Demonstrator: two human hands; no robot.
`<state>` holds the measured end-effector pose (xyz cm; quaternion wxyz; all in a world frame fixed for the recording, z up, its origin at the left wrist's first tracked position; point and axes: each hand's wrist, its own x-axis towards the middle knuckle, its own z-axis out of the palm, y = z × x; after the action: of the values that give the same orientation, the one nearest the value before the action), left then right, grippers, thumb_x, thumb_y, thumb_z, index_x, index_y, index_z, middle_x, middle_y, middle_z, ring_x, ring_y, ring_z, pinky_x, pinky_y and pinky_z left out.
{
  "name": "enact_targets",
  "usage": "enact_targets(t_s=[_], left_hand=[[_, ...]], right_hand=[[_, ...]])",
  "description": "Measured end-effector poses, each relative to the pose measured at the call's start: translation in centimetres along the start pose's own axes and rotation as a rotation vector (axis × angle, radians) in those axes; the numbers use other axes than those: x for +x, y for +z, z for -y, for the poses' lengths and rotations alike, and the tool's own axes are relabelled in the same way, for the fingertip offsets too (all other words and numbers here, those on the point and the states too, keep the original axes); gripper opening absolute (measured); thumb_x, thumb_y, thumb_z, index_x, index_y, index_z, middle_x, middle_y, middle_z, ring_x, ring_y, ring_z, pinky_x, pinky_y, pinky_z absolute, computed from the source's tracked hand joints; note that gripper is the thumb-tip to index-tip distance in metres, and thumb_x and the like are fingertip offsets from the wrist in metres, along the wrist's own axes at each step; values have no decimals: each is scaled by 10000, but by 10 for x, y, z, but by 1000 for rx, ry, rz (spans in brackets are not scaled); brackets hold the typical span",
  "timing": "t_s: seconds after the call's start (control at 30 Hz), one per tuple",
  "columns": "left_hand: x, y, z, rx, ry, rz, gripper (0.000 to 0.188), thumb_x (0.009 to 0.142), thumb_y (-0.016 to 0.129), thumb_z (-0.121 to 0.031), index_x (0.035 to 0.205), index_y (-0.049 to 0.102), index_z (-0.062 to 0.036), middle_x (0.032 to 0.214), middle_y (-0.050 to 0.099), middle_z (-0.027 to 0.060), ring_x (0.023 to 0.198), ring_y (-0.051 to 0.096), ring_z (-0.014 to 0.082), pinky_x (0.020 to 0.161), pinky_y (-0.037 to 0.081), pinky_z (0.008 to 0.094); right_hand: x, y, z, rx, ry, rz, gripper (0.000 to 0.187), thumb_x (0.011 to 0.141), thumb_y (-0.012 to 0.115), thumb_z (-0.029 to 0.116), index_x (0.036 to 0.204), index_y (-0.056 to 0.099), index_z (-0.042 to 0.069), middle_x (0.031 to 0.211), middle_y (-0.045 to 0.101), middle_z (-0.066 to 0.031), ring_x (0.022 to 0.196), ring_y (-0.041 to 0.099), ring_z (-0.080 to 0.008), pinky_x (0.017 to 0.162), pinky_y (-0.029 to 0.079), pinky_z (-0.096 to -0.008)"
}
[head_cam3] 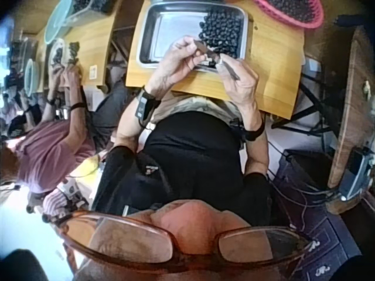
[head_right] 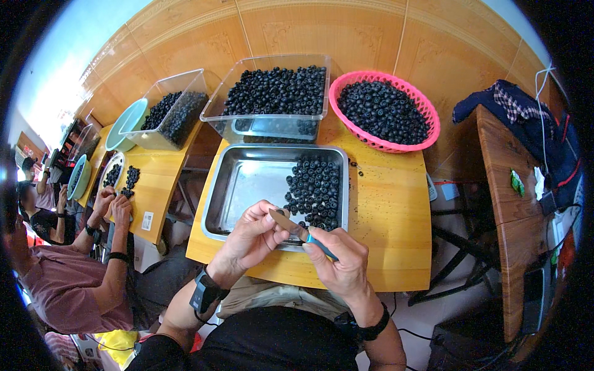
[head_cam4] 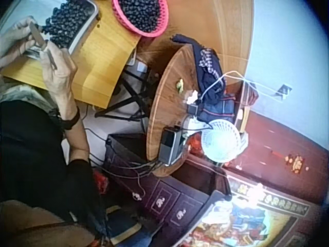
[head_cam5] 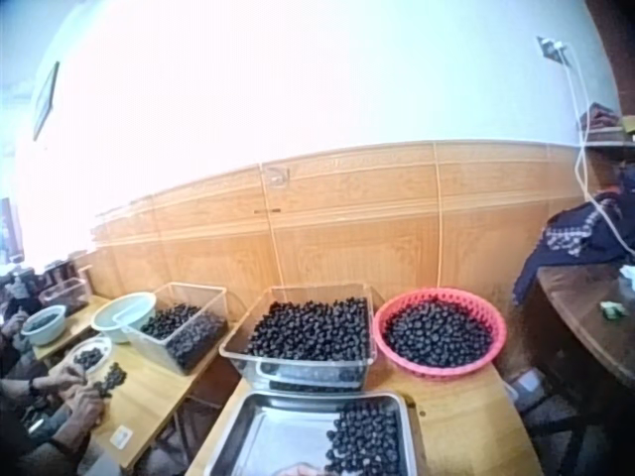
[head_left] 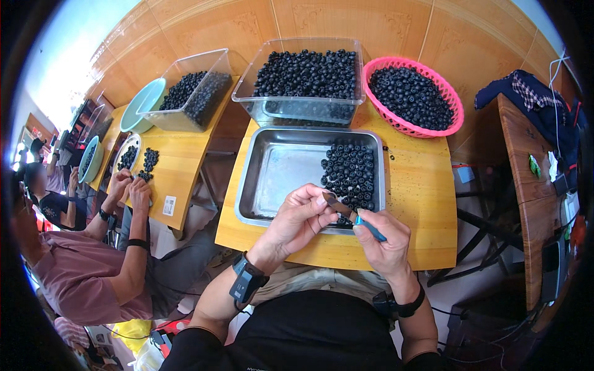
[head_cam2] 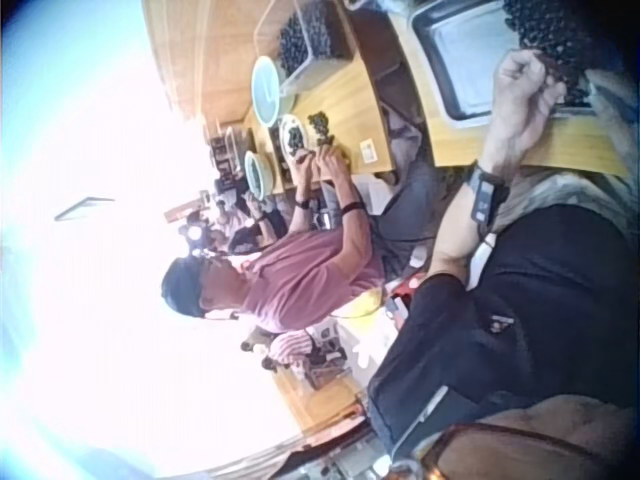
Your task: Sorting and trimming small black cylindrical or spherical parts using a utility knife.
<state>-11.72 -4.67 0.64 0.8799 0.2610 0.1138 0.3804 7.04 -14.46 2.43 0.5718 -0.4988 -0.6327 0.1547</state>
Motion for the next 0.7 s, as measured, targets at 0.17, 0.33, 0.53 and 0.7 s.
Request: enact_targets(t_s=[0.17,0.33,0.53,0.7], left_hand=[[-8,14,-5,58,48,28,73,964,644,-73,1037,650,-72,937,630,112,844,652,187,809,605,321],[-13,23,-17,134,83,33,59,951,667,-80,1009,654,-73,933,594,105,837,609,174,797,599,320],[-12,19,-10,142,22,-40,71,946,678,-82,1003,649,-52,956,600,91,848,606,153,795,611,312],[-13,11,-9,162,-6,-12,108,964,654,-72,1057,672,-20,1007,697,80,893,693,153,842,622,318]], right_hand=[[-1,-3,-13,-81,-45,-49,223,899,734,78,1109,706,10,760,662,-75,644,612,-141,565,468,-285],[-3,-15,-22,168,287,-168,242,939,711,127,1127,693,-23,807,635,4,695,524,-49,613,427,-215],[7,-8,2,232,314,-2,367,952,713,263,1175,672,-26,815,632,-19,722,533,-67,637,442,-233],[4,1,7,246,330,50,445,929,743,293,1206,646,-41,806,624,-15,711,534,-60,626,446,-231]])
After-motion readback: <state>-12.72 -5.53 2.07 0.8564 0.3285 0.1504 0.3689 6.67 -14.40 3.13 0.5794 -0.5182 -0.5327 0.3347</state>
